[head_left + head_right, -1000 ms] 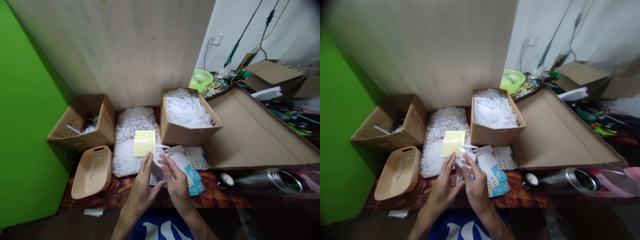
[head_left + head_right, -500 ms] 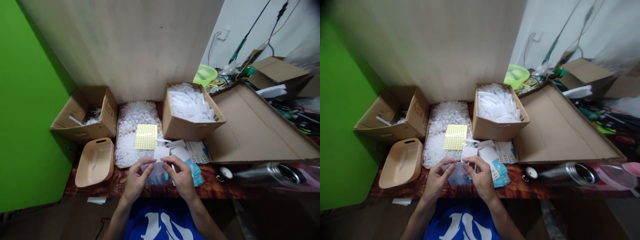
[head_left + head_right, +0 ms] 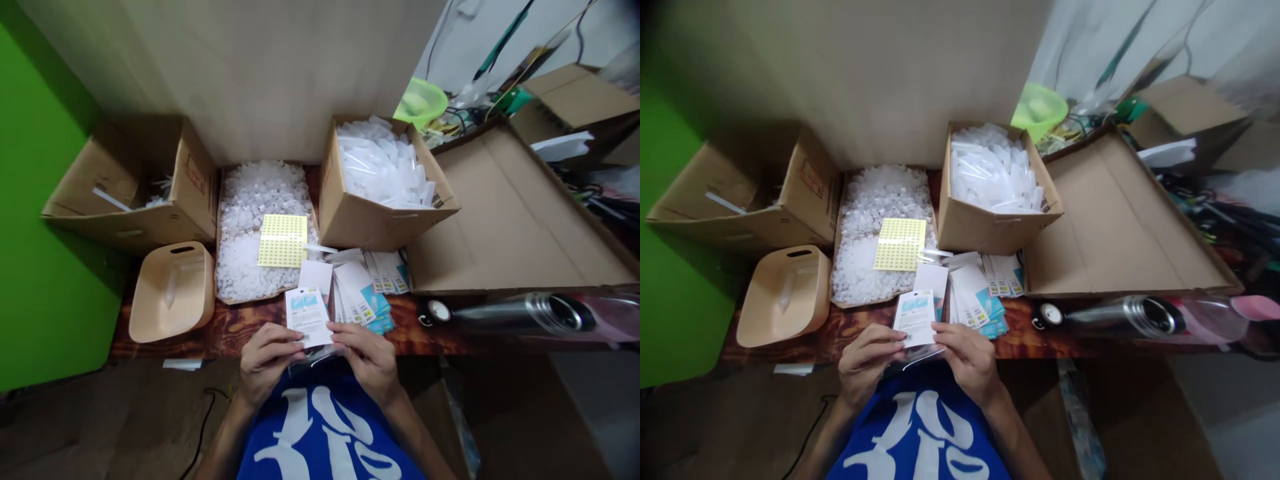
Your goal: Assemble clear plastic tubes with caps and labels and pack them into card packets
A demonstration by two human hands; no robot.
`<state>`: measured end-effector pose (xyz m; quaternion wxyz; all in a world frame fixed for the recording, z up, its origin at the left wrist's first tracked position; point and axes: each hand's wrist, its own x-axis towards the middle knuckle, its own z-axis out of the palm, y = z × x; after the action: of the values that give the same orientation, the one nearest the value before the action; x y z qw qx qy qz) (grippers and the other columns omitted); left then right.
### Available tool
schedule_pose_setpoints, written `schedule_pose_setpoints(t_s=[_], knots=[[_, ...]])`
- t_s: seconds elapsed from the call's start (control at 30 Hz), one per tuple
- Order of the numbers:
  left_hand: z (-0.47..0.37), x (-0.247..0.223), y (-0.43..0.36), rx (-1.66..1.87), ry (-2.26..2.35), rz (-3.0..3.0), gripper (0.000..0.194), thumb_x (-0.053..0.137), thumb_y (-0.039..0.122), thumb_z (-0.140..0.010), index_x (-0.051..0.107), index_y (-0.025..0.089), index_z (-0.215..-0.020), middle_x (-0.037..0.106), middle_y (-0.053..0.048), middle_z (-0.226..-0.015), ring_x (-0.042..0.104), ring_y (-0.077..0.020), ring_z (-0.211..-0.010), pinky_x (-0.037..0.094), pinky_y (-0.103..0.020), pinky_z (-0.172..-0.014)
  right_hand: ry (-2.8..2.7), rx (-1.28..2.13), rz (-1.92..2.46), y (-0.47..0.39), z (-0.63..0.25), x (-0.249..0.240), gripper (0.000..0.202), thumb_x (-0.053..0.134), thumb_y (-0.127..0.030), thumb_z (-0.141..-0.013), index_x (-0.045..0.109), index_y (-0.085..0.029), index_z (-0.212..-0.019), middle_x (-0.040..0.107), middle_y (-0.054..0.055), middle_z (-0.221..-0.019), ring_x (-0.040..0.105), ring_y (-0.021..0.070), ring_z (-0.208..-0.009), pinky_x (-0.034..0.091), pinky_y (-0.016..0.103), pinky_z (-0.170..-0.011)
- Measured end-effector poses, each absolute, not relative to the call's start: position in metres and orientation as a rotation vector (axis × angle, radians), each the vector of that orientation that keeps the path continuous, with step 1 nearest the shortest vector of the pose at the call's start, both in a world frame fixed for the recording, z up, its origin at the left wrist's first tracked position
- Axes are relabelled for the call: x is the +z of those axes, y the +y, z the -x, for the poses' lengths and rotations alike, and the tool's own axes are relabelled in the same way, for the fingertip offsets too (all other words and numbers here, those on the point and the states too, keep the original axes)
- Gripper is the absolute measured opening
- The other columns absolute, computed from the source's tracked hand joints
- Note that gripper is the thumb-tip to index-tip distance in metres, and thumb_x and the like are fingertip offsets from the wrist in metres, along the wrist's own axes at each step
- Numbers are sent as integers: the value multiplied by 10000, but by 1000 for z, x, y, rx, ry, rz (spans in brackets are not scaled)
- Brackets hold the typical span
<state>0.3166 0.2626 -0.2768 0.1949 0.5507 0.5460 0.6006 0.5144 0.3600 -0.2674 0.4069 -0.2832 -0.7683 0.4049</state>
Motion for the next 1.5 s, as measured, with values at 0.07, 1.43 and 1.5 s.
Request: schedule_pose_setpoints(t_s=[0.07,1.43,1.5], knots=[[-318,-284,253,1639,1532,-1560,225,813,133,-792,790,265,-973,786,-44,-935,725,-197,-850,591,-339,-751,-1955,1041,742,352,-520,-272,144,657,-197,-934,788,-248,-969,806,79,-1030,780,240,-908,646,375,-805],[-306,-294,229,1317,1458,-1568,288,647,60,-899,759,220,-1110,750,-93,-1215,736,-209,-1089,610,-336,-951,-1883,1060,717,336,-537,-292,288,739,-73,-863,802,-282,-1050,803,61,-1050,760,236,-918,605,403,-835],[-309,-304,224,1329,1477,-1611,341,728,73,-847,745,215,-1157,728,-115,-1258,728,-221,-1108,606,-336,-958,-1887,1065,738,334,-539,-293,272,751,-76,-853,808,-276,-1028,804,62,-1046,763,236,-912,607,400,-838]])
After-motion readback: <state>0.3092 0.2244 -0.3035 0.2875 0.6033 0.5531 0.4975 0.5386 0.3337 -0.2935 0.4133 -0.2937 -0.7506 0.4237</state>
